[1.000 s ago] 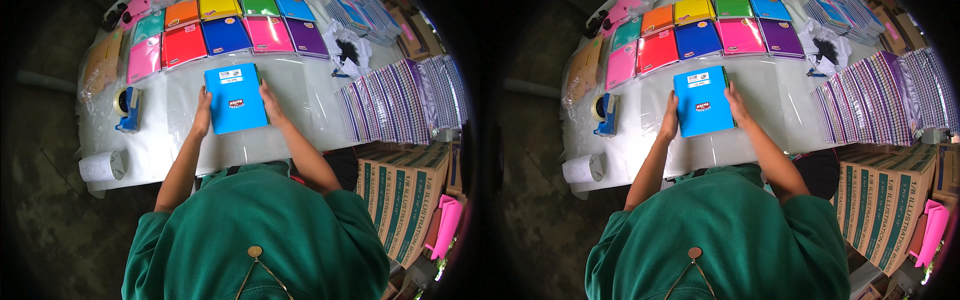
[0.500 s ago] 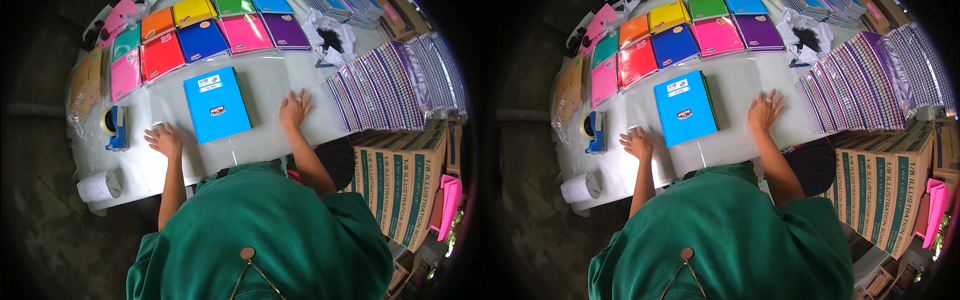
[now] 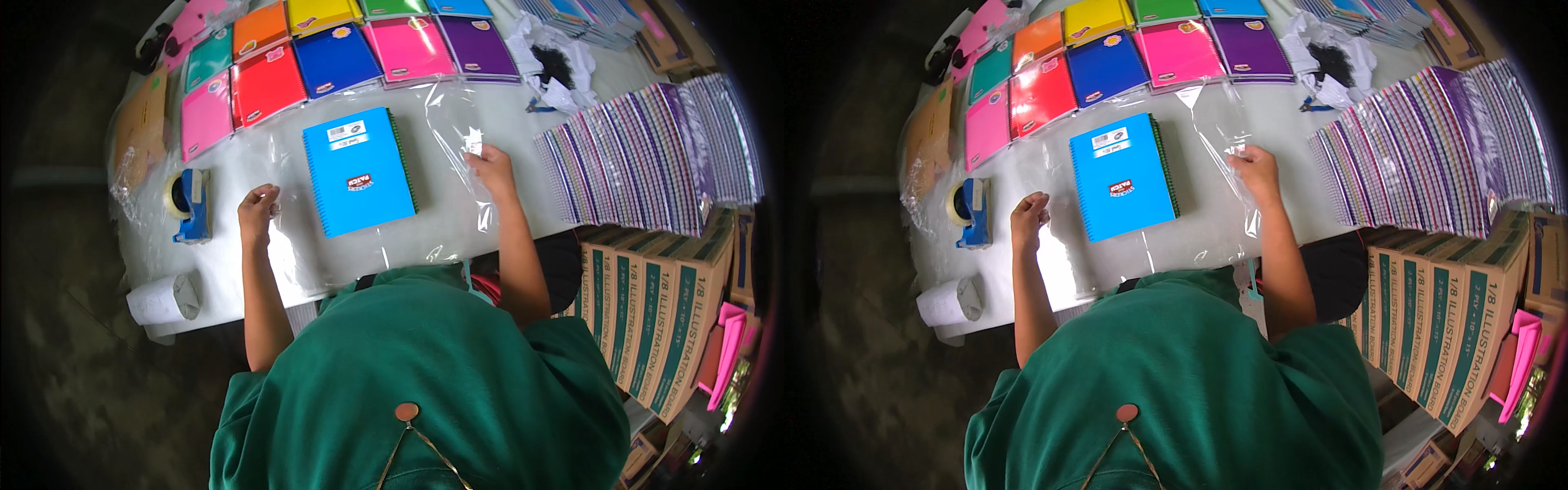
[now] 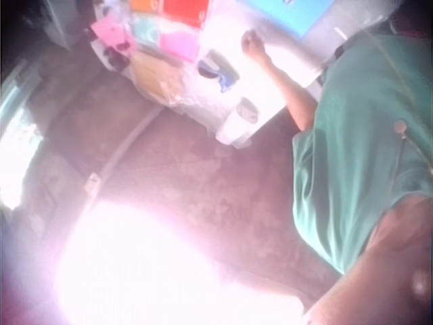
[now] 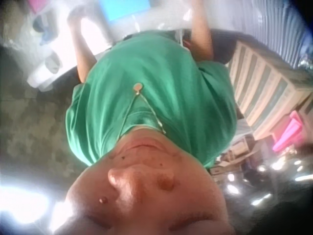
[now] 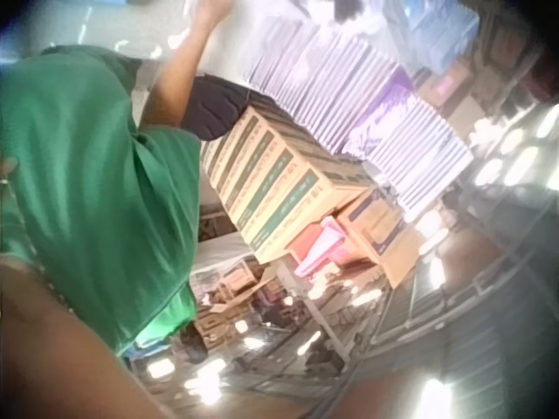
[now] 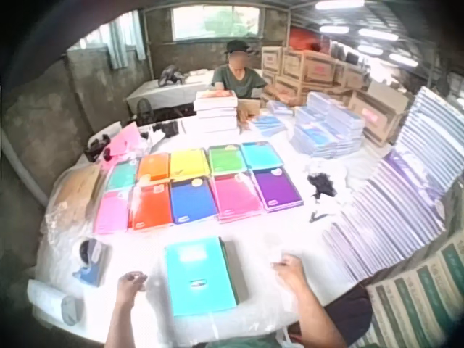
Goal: The person places a stack of notebooks into a plastic bag, folds the edges of the bag, and secures them with adhesive tape before placing the packaged stack onto a larger pile.
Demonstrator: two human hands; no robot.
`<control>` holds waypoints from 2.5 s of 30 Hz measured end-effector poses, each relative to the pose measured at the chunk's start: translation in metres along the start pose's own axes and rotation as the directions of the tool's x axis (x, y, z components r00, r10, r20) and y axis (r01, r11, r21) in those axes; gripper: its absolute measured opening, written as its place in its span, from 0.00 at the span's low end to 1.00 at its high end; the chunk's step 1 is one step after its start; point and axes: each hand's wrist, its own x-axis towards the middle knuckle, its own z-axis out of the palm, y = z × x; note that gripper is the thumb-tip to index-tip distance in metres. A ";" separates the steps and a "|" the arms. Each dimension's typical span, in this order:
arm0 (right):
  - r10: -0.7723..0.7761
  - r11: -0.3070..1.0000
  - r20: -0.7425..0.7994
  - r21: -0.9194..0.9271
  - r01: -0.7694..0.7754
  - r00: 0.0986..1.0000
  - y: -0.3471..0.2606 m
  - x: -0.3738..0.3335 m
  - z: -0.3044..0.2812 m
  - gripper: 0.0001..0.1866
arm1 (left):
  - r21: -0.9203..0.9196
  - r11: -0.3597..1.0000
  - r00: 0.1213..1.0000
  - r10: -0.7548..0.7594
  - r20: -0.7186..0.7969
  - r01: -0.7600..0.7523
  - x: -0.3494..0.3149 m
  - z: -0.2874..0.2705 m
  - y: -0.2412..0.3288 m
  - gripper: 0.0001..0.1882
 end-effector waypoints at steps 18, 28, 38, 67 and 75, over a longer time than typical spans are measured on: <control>-0.025 0.958 0.536 0.254 -0.133 0.844 -0.086 0.038 0.026 0.30 | -0.127 0.986 0.959 0.136 0.247 -0.107 0.009 0.032 0.092 0.32; 0.160 0.906 0.558 -0.410 0.103 0.814 -0.116 -0.022 -0.011 0.11 | 0.241 0.946 0.800 0.030 0.599 -0.216 -0.049 -0.001 0.073 0.10; -0.458 0.798 0.397 0.577 0.172 0.795 -0.046 -0.025 0.108 0.09 | 0.044 0.864 0.751 0.409 0.518 -0.501 -0.049 0.100 0.050 0.13; -0.524 0.532 0.440 -0.499 0.684 0.729 -0.052 -0.063 0.157 0.14 | 0.679 0.244 0.522 0.819 0.238 -0.693 0.014 0.129 0.082 0.29; -0.557 0.698 0.493 -0.158 0.699 0.668 -0.049 -0.054 0.156 0.17 | 0.845 0.034 0.759 0.459 0.462 -0.534 -0.037 0.136 0.024 0.32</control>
